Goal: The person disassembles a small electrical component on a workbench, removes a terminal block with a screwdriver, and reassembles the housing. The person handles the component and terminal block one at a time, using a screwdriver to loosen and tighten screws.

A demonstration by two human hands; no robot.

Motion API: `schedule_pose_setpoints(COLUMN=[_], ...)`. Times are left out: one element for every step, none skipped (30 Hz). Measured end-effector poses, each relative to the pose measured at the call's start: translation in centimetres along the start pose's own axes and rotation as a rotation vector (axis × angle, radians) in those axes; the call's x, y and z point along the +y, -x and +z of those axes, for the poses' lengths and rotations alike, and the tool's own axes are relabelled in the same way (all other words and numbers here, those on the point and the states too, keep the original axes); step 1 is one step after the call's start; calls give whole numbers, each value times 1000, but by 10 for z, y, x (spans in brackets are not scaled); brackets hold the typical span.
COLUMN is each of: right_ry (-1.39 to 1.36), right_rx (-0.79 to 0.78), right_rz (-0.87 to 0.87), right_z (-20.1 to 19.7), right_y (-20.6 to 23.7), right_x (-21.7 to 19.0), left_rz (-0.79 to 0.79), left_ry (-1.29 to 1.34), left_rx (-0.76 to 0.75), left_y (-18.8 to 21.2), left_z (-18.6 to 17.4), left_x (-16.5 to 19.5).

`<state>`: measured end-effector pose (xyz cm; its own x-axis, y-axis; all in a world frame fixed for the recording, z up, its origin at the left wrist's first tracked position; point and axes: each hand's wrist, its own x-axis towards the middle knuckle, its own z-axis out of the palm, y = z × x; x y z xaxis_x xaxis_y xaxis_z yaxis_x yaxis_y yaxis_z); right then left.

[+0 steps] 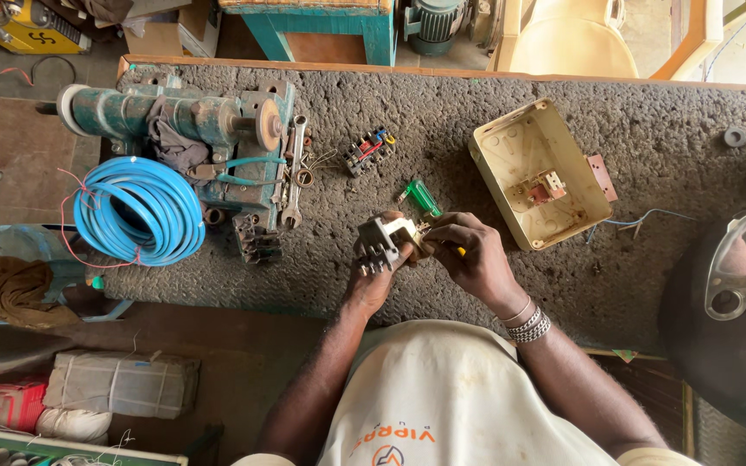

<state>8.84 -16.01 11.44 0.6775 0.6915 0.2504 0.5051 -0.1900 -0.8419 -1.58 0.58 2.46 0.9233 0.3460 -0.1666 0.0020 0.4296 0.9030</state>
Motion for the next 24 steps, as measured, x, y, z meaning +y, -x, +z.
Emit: schedule_pose_setpoints(right_ry=[34, 69, 104, 111, 119, 129, 145, 159, 174, 166, 158, 152, 163, 173, 185, 168, 151, 133, 141, 148, 157, 97, 38, -22], right_rx=[-18, -36, -54, -56, -56, -54, -52, -50, -48, 0, 45, 88, 96, 105, 116, 130, 145, 157, 167, 177, 185, 149, 111, 73], right_rz=[-2, -4, -5, -12, -19, -25, -4, 18, 37, 46, 57, 68, 73, 80, 92, 81, 70, 58, 77, 95, 112, 220, 328, 434], right_z=[1, 2, 2, 4, 4, 5, 6, 8, 10, 13, 16, 20, 23, 26, 28, 29, 30, 30, 30, 29, 28, 27, 26, 26], right_y=[0, -1, -1, -1, -1, 0, 0, 1, 1, 2, 4, 6, 7, 8, 10, 10, 9, 9, 8, 6, 4, 3, 3, 2], right_x=[0, 0, 0, -1, -1, -1, -1, 0, 0, 0, -1, -1, -1, -1, -1, 0, 1, 3, 5, 7, 9, 11, 13, 14], left_rz=[34, 68, 102, 135, 168, 176, 183, 189, 184, 181, 175, 119, 66, 12, -13, -39, -64, -9, 49, 108, 38, -32, -101, -77], left_ry=[-49, -98, -92, -87, -82, -79, -76, -74, 17, 109, 202, 257, 309, 359, 344, 328, 310, 206, 101, -4, 128, 261, 394, 400], left_rx=[14, 27, 26, 25, 22, 5, -11, -26, -43, -60, -75, -38, -3, 30, 91, 148, 206, 249, 292, 335, 339, 341, 341, 327], left_y=[0, 0, 0, -1, -1, -3, -3, -4, -5, -8, -9, -9, -11, -12, -11, -12, -12, -11, -10, -10, -10, -10, -11, -12], left_z=[3, 5, 6, 6, 6, 5, 5, 3, 3, 4, 4, 3, 1, -1, -1, -1, -1, 1, 4, 5, 6, 5, 5, 3], left_x=[2, 4, 5, 5, 4, 2, 0, -3, -6, -11, -14, -17, -19, -19, -20, -20, -20, -21, -21, -22, -22, -22, -22, -23])
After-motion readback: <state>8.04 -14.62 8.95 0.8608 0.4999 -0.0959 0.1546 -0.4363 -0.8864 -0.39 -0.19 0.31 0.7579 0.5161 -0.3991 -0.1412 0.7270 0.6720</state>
